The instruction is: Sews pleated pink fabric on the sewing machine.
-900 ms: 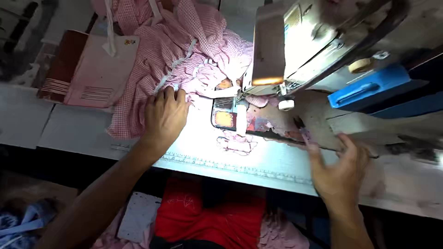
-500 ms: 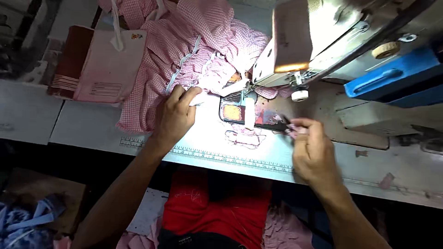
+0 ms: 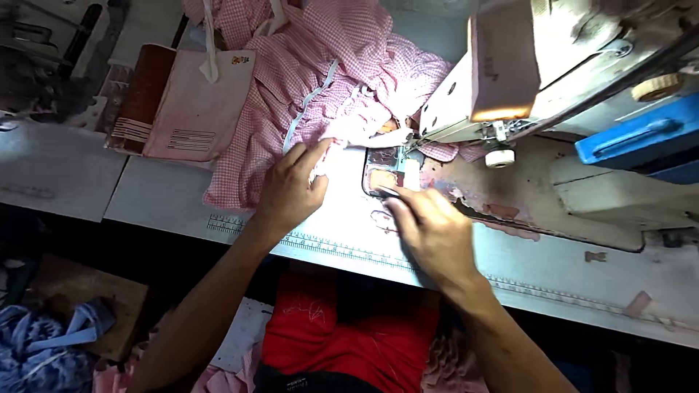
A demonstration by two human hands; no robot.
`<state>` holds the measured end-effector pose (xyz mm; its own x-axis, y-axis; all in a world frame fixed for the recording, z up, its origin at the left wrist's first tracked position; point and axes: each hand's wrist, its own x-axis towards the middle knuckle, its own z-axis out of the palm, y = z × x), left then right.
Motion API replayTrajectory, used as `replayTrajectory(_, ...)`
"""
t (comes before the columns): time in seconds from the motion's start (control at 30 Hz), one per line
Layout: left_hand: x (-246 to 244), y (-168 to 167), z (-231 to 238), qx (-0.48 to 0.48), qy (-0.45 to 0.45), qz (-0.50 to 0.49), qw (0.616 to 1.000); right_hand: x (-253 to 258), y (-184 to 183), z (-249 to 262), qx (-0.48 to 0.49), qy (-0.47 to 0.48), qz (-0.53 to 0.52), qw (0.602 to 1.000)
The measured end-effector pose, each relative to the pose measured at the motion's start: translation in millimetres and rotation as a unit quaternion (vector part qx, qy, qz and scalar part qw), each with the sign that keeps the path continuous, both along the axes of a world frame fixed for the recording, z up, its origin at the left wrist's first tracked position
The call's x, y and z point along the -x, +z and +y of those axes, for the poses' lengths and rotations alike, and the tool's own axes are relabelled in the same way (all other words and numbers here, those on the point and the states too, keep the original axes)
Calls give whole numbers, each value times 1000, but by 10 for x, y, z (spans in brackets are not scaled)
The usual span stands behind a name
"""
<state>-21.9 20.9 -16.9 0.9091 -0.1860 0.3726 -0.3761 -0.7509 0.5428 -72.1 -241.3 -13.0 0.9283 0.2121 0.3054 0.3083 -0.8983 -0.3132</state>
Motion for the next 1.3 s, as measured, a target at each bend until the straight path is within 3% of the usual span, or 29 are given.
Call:
replayTrajectory(0.1,534,232,-25,-51,-126,144,980,115,-27,-787,41,-128,-18,991)
replayTrajectory(0.17,1067,442,-75,-101,-260,237,931,153,-7,-1116,74,-198,-7,977)
replayTrajectory(0.23,1465,599,-114,-112,-403,294,860,166,88,-1094,72,-209,-7,975)
replayTrajectory(0.3,1549,679,-107,-102,-497,324,799,185,176,-766,33,-129,-19,991)
replayTrajectory(0.33,1472,689,-86,-82,-489,298,815,205,205,-548,11,-60,-11,998)
replayTrajectory(0.37,1316,676,-61,-66,-444,245,859,218,204,-328,-9,17,7,1000)
replayTrajectory(0.43,829,584,-87,-91,-277,91,952,246,122,65,-9,127,50,991)
replayTrajectory(0.47,590,495,-90,-141,-191,34,971,297,60,204,-9,160,48,986)
replayTrajectory(0.53,284,318,-18,-217,-92,37,971,493,99,306,-10,223,60,973)
replayTrajectory(0.6,252,192,47,-232,-61,65,969,815,302,158,9,325,184,928)
replayTrajectory(0.7,412,78,-11,-168,-115,25,979,1125,493,-108,-9,421,417,806)
replayTrajectory(0.73,459,40,-98,-143,-132,5,981,1123,533,-154,-29,417,446,791)
replayTrajectory(0.8,483,11,-312,-99,-151,-11,983,1037,519,-141,-128,333,348,867)
replayTrajectory(0.87,351,66,-476,-76,-153,21,985,793,336,82,-233,130,169,949)
replayTrajectory(0.93,64,157,-552,-82,-117,81,986,539,42,239,-174,-36,36,983)
replayTrajectory(1.03,-258,332,-491,-157,-48,120,979,637,-73,316,-38,-48,53,997)
replayTrajectory(1.17,-6,237,-412,-148,-103,101,978,1012,277,219,-18,15,167,986)
replayTrajectory(1.23,84,70,-498,-138,-121,77,980,937,400,167,-58,10,130,990)
replayTrajectory(1.3,79,-6,-531,-125,-128,38,983,625,394,146,-80,-43,29,995)
